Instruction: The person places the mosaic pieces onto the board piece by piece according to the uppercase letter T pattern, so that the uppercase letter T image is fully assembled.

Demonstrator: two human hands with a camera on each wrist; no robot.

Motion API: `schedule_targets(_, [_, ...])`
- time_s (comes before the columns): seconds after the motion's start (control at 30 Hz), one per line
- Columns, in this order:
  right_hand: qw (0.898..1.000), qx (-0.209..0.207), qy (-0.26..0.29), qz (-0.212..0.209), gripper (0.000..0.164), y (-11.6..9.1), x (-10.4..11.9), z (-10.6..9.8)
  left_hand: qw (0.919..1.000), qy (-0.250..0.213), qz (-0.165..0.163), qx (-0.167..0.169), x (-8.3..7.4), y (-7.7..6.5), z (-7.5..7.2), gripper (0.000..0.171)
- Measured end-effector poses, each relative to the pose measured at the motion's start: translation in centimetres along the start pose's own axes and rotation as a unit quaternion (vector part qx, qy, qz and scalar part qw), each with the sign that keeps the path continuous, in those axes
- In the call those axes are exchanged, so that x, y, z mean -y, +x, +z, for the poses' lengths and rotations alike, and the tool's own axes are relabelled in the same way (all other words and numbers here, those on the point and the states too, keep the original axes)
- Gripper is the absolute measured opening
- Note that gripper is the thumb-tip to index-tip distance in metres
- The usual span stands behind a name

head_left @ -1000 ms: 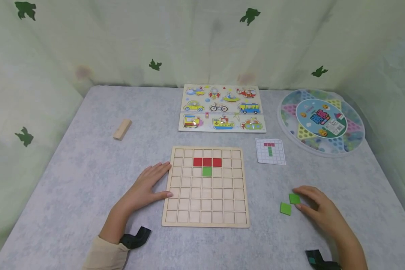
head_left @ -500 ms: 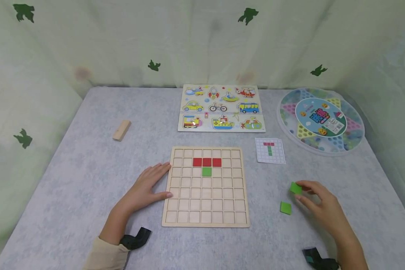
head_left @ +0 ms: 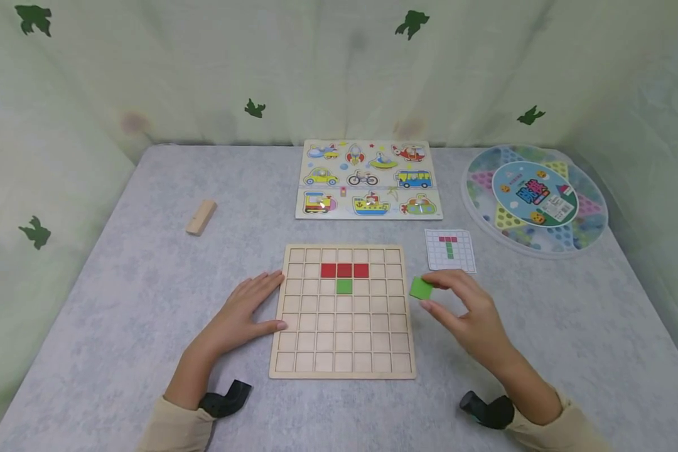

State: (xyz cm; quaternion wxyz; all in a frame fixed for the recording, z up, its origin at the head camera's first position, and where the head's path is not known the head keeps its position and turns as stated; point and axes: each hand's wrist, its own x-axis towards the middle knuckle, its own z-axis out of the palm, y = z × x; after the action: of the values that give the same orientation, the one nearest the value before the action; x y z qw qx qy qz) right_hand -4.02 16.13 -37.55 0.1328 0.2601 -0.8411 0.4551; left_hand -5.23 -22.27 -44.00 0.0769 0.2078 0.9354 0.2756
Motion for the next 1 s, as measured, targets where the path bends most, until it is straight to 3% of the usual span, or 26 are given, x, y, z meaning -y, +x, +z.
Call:
schedule_targets(0.17, [0.998,0.034,0.045,-0.003,0.038,1.3,0.7,3.0,1.0,-0.001,0.003,-0.002,0.0,-0.1,0.0,0.087])
schedule_targets(0.47, [0.994,0.088,0.066,0.006,0.035,1.8,-0.9,8.1,1.0,0.003,0.005,-0.003,0.1,-0.1,0.0,0.087])
schedule_targets(0.67, [0.986,0.146,0.055,0.056,0.029,2.0,-2.2,9.6,1.0,0.0,0.003,-0.002,0.1,-0.1,0.1,0.087])
schedule_targets(1.0, [0.985,0.17,-0.01,0.032,0.027,2.1,-3.0,10.6,1.0,0.003,0.002,-0.002,0.2,0.0,0.1,0.087])
